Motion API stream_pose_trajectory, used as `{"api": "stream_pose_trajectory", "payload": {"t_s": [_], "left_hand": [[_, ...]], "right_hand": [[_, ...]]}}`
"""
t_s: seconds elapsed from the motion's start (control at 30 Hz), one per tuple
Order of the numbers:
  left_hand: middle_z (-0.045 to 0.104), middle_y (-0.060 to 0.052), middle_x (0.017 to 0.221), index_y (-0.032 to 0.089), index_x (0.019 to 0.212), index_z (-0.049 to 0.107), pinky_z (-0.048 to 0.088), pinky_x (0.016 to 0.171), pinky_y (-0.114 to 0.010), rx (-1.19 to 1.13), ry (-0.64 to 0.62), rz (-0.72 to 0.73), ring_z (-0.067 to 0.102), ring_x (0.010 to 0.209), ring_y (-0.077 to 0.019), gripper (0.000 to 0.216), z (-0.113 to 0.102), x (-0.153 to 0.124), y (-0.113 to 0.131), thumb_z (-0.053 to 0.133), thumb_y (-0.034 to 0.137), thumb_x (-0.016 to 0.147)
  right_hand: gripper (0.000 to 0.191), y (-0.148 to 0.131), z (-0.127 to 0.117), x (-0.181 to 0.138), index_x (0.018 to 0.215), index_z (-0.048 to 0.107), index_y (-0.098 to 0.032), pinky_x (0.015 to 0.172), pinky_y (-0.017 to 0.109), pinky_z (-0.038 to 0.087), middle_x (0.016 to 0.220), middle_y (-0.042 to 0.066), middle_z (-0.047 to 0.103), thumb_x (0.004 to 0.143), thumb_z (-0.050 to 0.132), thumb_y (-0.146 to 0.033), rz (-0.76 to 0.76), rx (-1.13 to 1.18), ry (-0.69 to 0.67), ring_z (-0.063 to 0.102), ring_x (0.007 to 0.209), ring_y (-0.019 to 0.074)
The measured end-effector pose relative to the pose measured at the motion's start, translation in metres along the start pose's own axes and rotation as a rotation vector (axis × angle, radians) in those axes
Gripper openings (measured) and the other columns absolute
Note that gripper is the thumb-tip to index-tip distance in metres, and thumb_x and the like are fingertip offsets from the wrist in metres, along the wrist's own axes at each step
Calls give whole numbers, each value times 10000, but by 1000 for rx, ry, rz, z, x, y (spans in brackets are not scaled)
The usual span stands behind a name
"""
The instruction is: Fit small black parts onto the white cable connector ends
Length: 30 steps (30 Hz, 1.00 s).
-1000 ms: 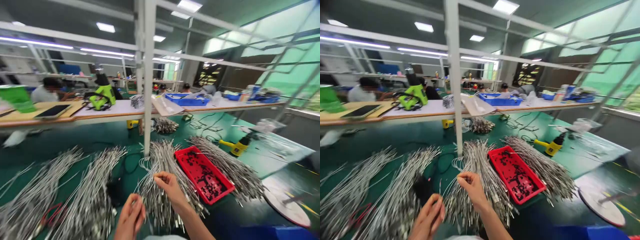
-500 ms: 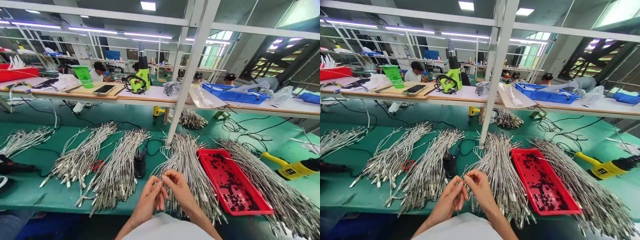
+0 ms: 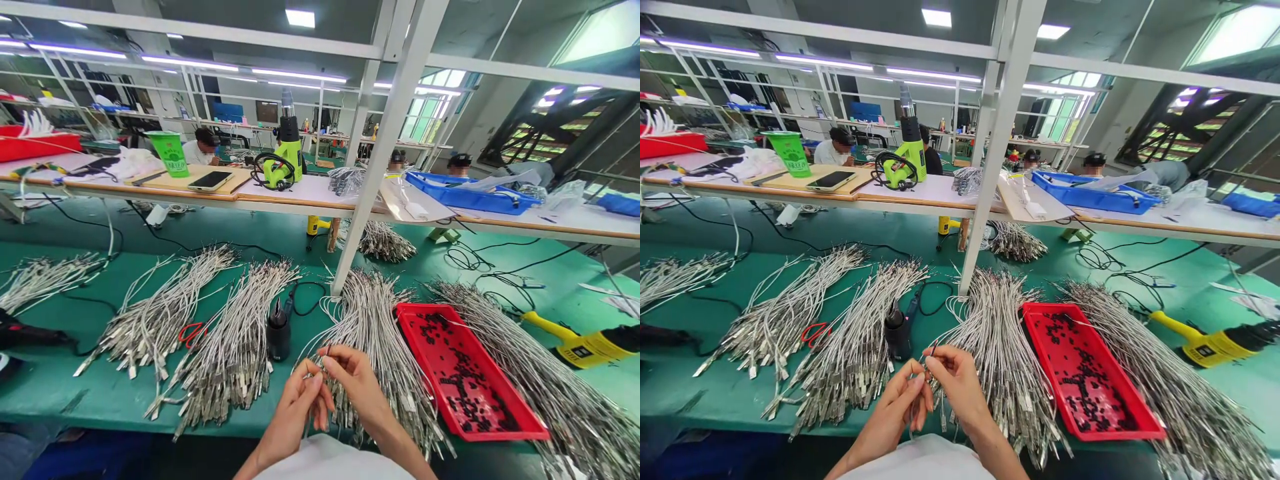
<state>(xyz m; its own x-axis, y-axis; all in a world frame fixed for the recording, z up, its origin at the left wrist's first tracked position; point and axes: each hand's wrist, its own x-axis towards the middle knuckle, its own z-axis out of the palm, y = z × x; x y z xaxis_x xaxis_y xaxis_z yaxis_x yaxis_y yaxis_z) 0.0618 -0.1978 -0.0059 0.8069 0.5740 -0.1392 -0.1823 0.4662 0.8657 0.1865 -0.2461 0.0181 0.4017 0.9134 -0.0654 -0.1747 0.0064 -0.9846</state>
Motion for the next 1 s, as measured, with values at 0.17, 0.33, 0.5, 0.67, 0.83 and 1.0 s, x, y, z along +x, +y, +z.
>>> {"api": "stream_pose_trajectory", "payload": {"t_s": [0.17,0.33,0.5,0.67,0.83,1.0], "left_hand": [[585,20,726,181,831,505,399,554,-187,83,37,17,512,611,-93,294,-3,-4,4,548,468,876],[619,-32,944,190,944,585,445,855,-289,216,139,148,565,948,-192,276,0,-7,17,617,438,825],[651,-30,755,165,873,631,458,715,-242,442,214,202,601,738,-168,211,2,-7,34,564,364,869],[630,-10,590,155,783,687,440,630,-230,564,287,176,576,593,-154,209,-2,-11,38,592,333,840],[663,-32,663,152,730,675,454,649,-224,535,310,183,610,671,-171,236,-2,-17,40,581,334,849],[703,-51,723,153,798,717,489,692,-244,486,352,211,633,705,-188,197,-6,-18,40,614,319,824]], "right_hand": [[294,-2,-2,3,663,648,-163,612,231,385,636,-23,556,779,683,-431,-77,-44,43,476,634,128],[266,-4,1,3,722,661,-161,655,253,423,702,11,595,805,659,-415,-121,-86,-22,521,683,153],[238,-9,6,0,738,674,-166,649,267,438,706,22,611,816,648,-389,-152,-162,-56,541,677,161],[218,-11,8,4,739,690,-168,672,267,441,714,23,631,820,653,-367,-149,-183,-30,548,708,162],[233,-3,7,11,889,702,-188,709,281,484,793,29,690,728,756,-349,-43,91,105,597,732,164],[222,4,13,10,824,696,-176,747,308,525,861,66,733,684,800,-313,99,339,73,657,723,161]]}}
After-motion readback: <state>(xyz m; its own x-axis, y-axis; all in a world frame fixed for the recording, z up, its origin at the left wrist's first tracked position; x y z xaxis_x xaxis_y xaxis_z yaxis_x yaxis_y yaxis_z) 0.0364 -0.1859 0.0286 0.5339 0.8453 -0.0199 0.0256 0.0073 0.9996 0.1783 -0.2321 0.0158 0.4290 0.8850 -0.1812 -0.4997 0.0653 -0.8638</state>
